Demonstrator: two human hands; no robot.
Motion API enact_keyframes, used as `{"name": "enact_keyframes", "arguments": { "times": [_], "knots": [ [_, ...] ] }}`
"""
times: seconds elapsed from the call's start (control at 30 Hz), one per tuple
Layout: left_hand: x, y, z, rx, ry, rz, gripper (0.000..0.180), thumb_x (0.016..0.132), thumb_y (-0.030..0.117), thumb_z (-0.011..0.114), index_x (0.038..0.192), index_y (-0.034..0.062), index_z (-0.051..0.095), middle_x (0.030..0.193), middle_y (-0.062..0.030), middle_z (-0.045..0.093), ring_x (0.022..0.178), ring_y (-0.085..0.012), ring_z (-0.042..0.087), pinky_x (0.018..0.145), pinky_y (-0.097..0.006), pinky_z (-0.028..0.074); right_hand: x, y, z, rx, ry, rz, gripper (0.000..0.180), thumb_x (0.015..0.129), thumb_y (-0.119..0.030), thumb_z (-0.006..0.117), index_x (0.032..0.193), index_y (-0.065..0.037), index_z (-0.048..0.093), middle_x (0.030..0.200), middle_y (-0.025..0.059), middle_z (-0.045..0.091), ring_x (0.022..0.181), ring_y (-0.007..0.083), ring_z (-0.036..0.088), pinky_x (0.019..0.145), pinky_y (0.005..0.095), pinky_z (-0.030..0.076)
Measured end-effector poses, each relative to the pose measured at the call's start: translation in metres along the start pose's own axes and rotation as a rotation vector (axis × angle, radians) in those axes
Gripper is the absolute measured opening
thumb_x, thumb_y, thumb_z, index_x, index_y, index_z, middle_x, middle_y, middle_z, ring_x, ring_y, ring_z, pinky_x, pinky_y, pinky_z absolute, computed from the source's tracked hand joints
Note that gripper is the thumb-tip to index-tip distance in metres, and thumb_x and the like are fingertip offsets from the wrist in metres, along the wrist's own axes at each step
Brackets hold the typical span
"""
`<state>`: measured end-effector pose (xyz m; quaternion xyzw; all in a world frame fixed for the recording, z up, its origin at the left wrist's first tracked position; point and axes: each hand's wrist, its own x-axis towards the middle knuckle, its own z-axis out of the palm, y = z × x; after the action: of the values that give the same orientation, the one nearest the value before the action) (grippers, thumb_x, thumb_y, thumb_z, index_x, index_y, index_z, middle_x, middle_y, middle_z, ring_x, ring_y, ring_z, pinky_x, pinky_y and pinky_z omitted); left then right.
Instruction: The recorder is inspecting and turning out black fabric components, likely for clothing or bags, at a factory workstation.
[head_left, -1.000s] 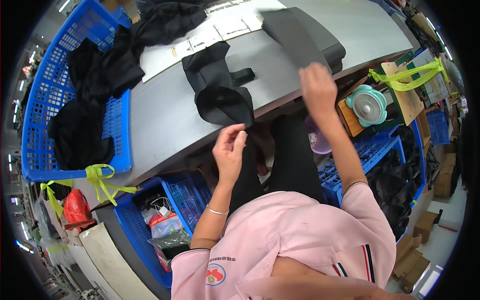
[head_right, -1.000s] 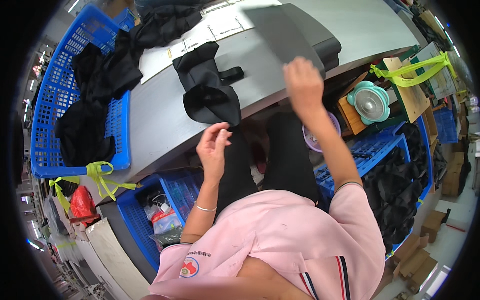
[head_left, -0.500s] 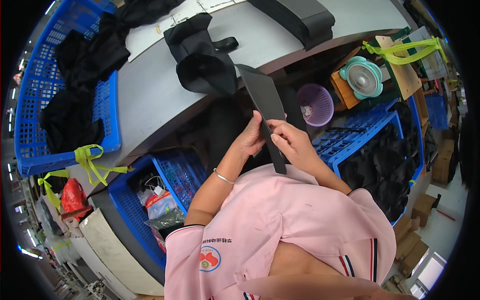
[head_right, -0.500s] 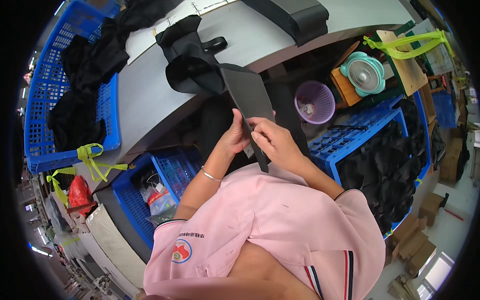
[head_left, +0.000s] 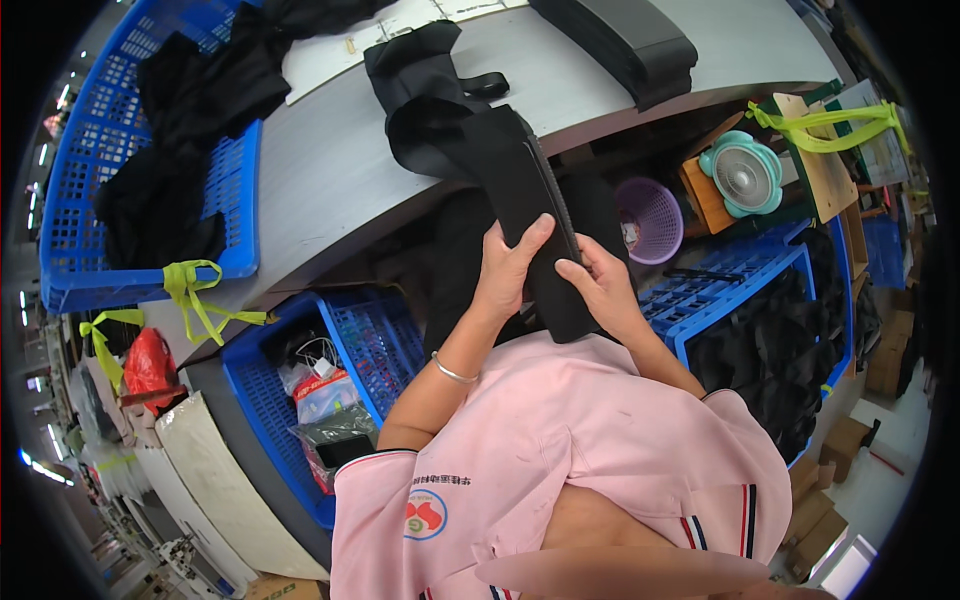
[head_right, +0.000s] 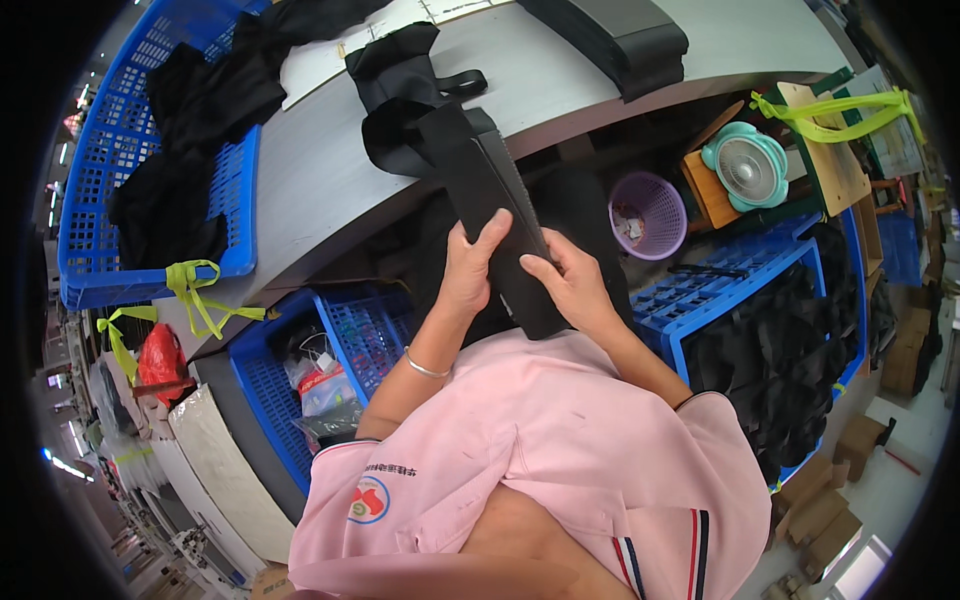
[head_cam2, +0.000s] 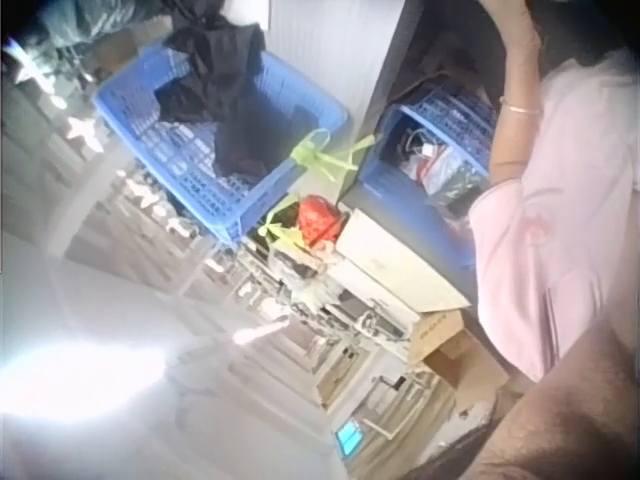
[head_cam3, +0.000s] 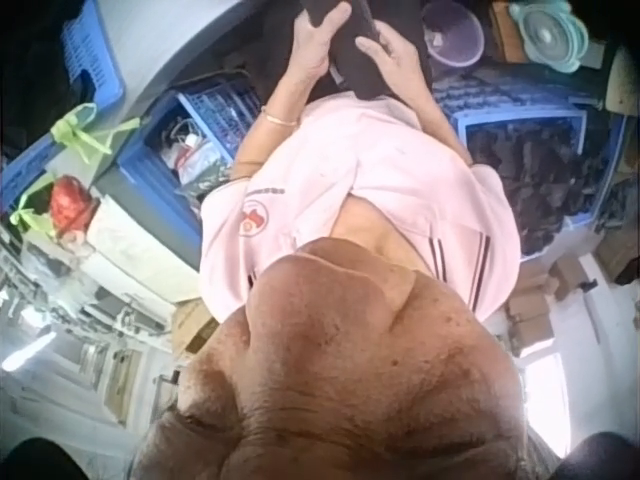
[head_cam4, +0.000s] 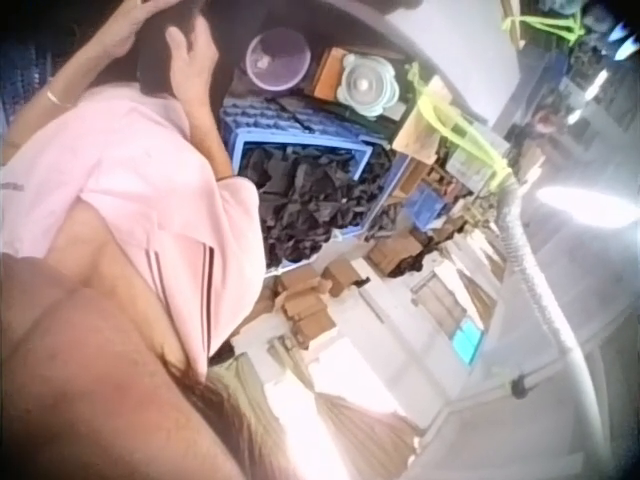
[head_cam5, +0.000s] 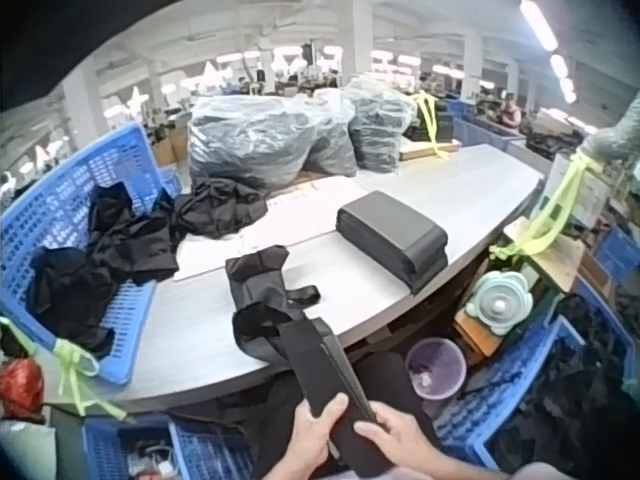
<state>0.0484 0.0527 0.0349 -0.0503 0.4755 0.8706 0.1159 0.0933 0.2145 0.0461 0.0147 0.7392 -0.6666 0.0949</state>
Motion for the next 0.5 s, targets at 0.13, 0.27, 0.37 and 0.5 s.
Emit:
{"name": "enact_keyframes", "arguments": {
  "times": [0.13,0.27,0.37,0.5],
  "knots": [
    [0.017,0.007,-0.032,0.711,0.472,0.488,0.035,0.096,0.026,0.069,0.127,0.0075,0.067,0.149,-0.0193,0.042,0.127,-0.0255,0.046,0.102,-0.035,0.041,0.008,-0.002,-0.01,0.147,-0.044,0.014,0.034,0.101,-0.012,0.061,0.131,0.002,0.058,0.108,0.0032,0.068,0.095,0.0072,0.062,0.084,0.0223,0.051],
    [0.064,0.019,-0.074,0.948,0.623,0.544,0.03,0.094,0.013,0.07,0.124,0.011,0.071,0.15,-0.0181,0.04,0.108,-0.0225,0.054,0.093,-0.035,0.046,0.025,0.002,-0.012,0.104,-0.233,0.056,0.035,0.102,-0.016,0.06,0.131,0.001,0.059,0.11,0.0031,0.067,0.097,0.0065,0.06,0.086,0.0232,0.05],
    [0.086,0.022,-0.085,0.562,0.454,0.522,0.032,0.092,0.005,0.068,0.123,0.0096,0.071,0.149,-0.0192,0.041,0.106,-0.0232,0.06,0.088,-0.034,0.051,0.045,0.007,0.0,0.213,-0.33,0.074,0.037,0.102,-0.018,0.06,0.133,0.002,0.058,0.113,0.0023,0.065,0.1,0.0063,0.058,0.089,0.0237,0.049],
    [0.081,0.032,-0.081,0.982,0.489,0.623,0.061,0.081,-0.009,0.054,0.139,0.007,0.059,0.146,-0.0201,0.047,0.121,-0.0347,0.061,0.092,-0.035,0.052,0.056,0.002,0.008,-0.239,-0.088,-0.146,0.044,0.097,-0.013,0.061,0.141,-0.011,0.056,0.109,0.011,0.072,0.09,0.019,0.07,0.082,0.0306,0.054]
  ]
}}
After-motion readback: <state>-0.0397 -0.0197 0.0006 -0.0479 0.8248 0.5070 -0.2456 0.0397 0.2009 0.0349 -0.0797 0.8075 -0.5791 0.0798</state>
